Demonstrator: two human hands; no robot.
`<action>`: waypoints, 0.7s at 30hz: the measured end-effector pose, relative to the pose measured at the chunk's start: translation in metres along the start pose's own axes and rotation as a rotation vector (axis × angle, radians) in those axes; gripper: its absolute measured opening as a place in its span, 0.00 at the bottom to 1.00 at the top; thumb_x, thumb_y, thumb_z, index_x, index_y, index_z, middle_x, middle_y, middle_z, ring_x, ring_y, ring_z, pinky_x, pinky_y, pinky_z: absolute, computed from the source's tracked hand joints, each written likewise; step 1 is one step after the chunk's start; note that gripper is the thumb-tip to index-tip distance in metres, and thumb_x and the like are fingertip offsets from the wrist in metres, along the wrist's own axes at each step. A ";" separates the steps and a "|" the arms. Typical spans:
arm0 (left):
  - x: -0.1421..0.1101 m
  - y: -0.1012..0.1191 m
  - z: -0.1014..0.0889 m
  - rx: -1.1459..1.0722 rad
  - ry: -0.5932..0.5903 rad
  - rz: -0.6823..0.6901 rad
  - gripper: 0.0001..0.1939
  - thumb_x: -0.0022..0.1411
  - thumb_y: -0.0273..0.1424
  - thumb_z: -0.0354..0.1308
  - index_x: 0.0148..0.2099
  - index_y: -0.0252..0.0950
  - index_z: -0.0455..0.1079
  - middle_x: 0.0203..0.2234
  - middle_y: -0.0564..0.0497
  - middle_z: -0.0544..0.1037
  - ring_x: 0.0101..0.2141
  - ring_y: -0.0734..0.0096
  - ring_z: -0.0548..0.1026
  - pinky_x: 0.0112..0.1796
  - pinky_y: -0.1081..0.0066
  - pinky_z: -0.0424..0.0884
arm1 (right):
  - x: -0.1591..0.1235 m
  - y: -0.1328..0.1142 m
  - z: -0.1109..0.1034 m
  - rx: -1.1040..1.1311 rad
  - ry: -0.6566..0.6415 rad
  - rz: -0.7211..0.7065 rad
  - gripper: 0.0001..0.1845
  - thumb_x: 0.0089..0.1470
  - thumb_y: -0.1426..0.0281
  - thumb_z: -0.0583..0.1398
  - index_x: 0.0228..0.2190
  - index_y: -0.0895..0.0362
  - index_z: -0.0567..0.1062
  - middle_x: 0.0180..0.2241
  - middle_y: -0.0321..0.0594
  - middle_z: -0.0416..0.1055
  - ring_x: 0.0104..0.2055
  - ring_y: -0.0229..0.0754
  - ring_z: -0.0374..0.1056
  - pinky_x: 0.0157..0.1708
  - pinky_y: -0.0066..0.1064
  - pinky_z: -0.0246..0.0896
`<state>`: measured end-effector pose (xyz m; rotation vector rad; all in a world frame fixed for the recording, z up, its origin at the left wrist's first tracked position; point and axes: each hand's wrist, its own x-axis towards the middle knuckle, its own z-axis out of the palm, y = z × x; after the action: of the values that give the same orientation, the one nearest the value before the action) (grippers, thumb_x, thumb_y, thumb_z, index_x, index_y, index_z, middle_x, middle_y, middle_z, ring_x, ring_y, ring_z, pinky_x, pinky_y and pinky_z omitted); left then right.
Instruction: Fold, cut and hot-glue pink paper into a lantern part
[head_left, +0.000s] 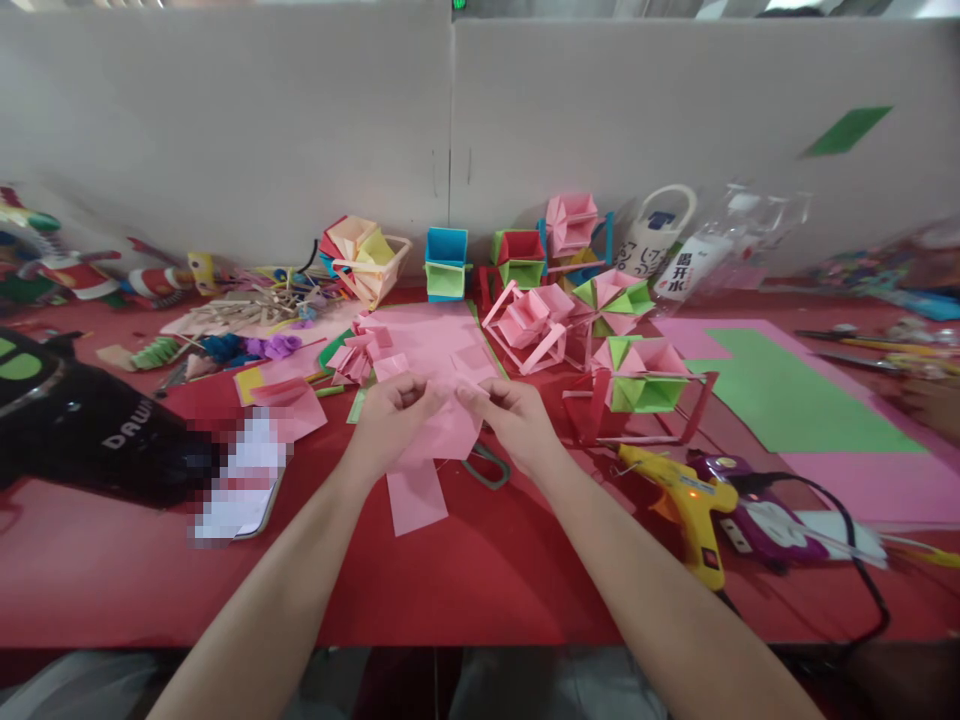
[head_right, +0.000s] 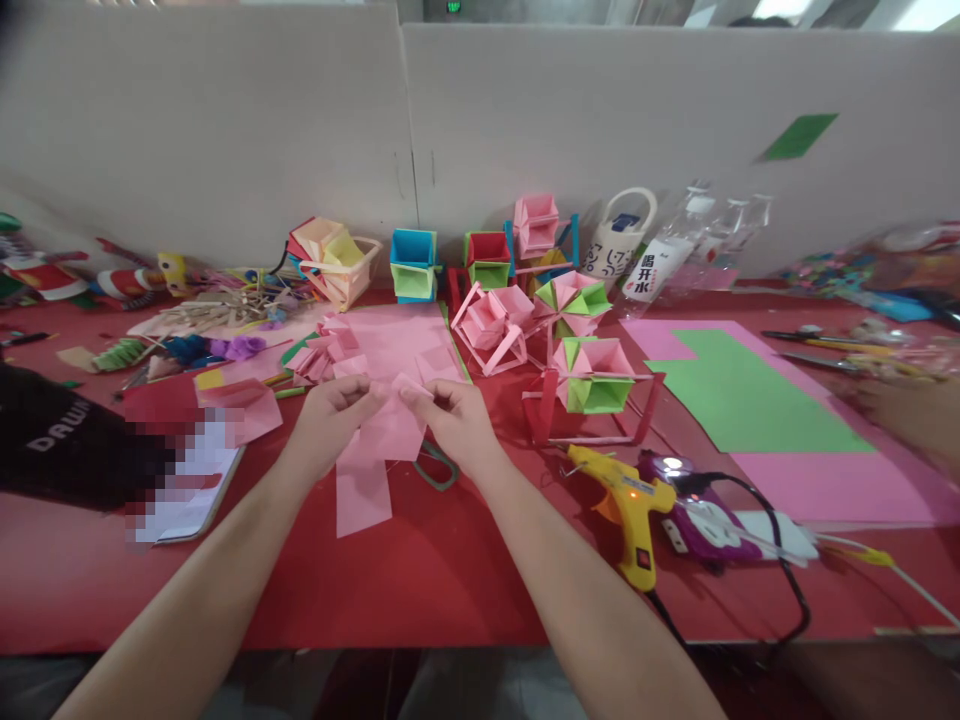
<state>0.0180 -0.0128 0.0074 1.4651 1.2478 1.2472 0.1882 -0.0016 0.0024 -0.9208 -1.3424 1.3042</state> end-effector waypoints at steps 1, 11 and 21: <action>-0.001 0.001 0.001 -0.023 -0.031 -0.020 0.18 0.54 0.45 0.65 0.31 0.34 0.70 0.23 0.53 0.72 0.25 0.75 0.68 0.26 0.75 0.65 | 0.000 0.000 0.000 -0.006 0.018 -0.008 0.20 0.47 0.56 0.68 0.17 0.57 0.71 0.17 0.31 0.61 0.22 0.33 0.53 0.23 0.29 0.49; 0.000 0.000 -0.003 0.094 -0.079 0.026 0.23 0.56 0.43 0.63 0.22 0.36 0.56 0.17 0.58 0.55 0.19 0.79 0.54 0.20 0.75 0.50 | 0.001 -0.003 0.000 0.081 0.034 0.074 0.17 0.42 0.56 0.70 0.21 0.57 0.76 0.21 0.33 0.68 0.24 0.35 0.61 0.27 0.30 0.58; -0.001 0.002 -0.001 0.175 -0.116 0.044 0.22 0.58 0.43 0.59 0.22 0.37 0.54 0.18 0.58 0.52 0.20 0.79 0.53 0.21 0.75 0.49 | 0.000 0.002 0.001 -0.020 0.026 0.063 0.23 0.46 0.54 0.68 0.16 0.57 0.70 0.17 0.30 0.60 0.21 0.33 0.54 0.22 0.28 0.50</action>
<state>0.0172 -0.0136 0.0090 1.6743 1.2777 1.0866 0.1874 -0.0015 0.0001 -0.9971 -1.3178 1.3244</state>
